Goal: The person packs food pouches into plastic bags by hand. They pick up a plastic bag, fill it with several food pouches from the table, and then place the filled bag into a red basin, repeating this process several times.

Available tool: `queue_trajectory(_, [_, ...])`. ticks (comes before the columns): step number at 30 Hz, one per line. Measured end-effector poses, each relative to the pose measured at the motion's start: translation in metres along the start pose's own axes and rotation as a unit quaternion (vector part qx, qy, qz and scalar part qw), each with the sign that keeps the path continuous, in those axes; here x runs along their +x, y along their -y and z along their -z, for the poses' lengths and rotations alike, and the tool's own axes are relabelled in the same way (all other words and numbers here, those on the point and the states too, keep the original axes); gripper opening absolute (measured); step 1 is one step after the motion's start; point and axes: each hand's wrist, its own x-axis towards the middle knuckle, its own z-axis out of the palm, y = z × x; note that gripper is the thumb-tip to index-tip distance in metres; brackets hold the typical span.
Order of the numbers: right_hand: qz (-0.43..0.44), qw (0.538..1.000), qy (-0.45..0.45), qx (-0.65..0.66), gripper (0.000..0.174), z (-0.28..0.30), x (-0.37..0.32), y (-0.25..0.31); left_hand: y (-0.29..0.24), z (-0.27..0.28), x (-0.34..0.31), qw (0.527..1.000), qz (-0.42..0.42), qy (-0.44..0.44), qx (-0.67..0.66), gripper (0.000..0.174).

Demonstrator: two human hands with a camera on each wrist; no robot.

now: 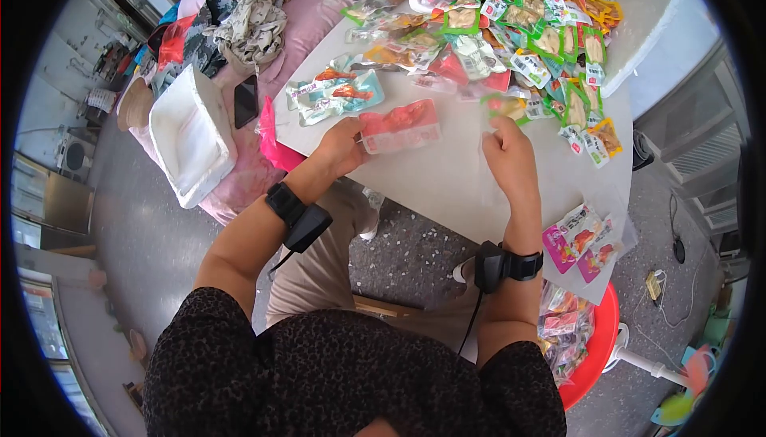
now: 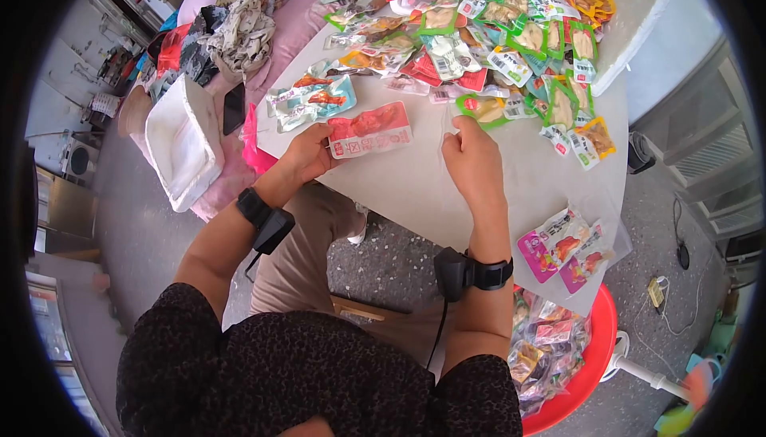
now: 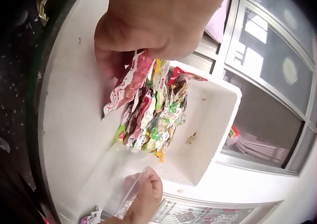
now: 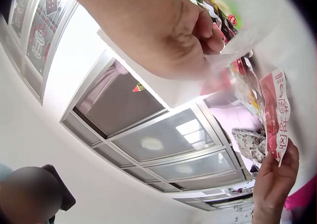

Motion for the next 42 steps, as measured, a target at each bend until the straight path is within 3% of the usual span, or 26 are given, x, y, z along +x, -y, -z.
queue_trajectory(3, [-0.015,1.0,0.018,-0.013,0.023,-0.002,0.0,0.005,-0.007,-0.011,-0.009,0.999,0.014,0.025,-0.021,0.026])
queue_trajectory(6, [0.002,0.998,0.049,0.038,0.022,-0.012,-0.001,0.001,-0.009,-0.02,-0.009,0.998,0.008,0.04,0.05,0.02])
queue_trajectory(12, [-0.036,0.987,0.101,0.116,0.021,-0.042,-0.001,-0.028,-0.001,-0.015,0.003,0.991,-0.052,-0.105,0.057,0.017])
queue_trajectory(18, [-0.059,0.987,0.12,0.091,0.018,-0.053,0.001,-0.028,-0.01,-0.035,-0.036,0.992,-0.091,-0.078,0.023,0.026])
queue_trajectory(21, [-0.122,0.969,0.141,0.16,0.017,-0.052,0.0,-0.019,-0.007,-0.033,-0.044,0.991,-0.092,-0.067,0.064,0.031])
queue_trajectory(24, [-0.071,0.974,0.157,0.144,0.017,-0.064,0.0,-0.033,0.0,-0.031,-0.042,0.971,-0.103,-0.103,0.188,0.033])
queue_trajectory(27, [-0.065,0.976,0.155,0.138,0.019,-0.067,-0.002,-0.037,0.003,-0.026,-0.041,0.954,-0.143,-0.079,0.252,0.034])
queue_trajectory(30, [-0.057,0.979,0.147,0.129,0.019,-0.068,-0.002,-0.037,0.003,-0.027,-0.044,0.897,-0.17,-0.079,0.401,0.032])
queue_trajectory(33, [-0.008,0.992,0.093,0.088,0.018,-0.067,-0.003,-0.032,0.006,-0.024,-0.047,0.864,-0.181,-0.076,0.464,0.034])
queue_trajectory(39, [0.063,0.998,0.016,0.009,0.02,-0.071,-0.01,-0.018,0.006,-0.035,-0.052,0.921,-0.044,-0.063,0.381,0.036])
queue_trajectory(42, [0.026,0.997,0.074,0.02,0.021,-0.068,-0.012,-0.007,0.015,-0.026,-0.039,0.94,0.003,-0.034,0.338,0.038])
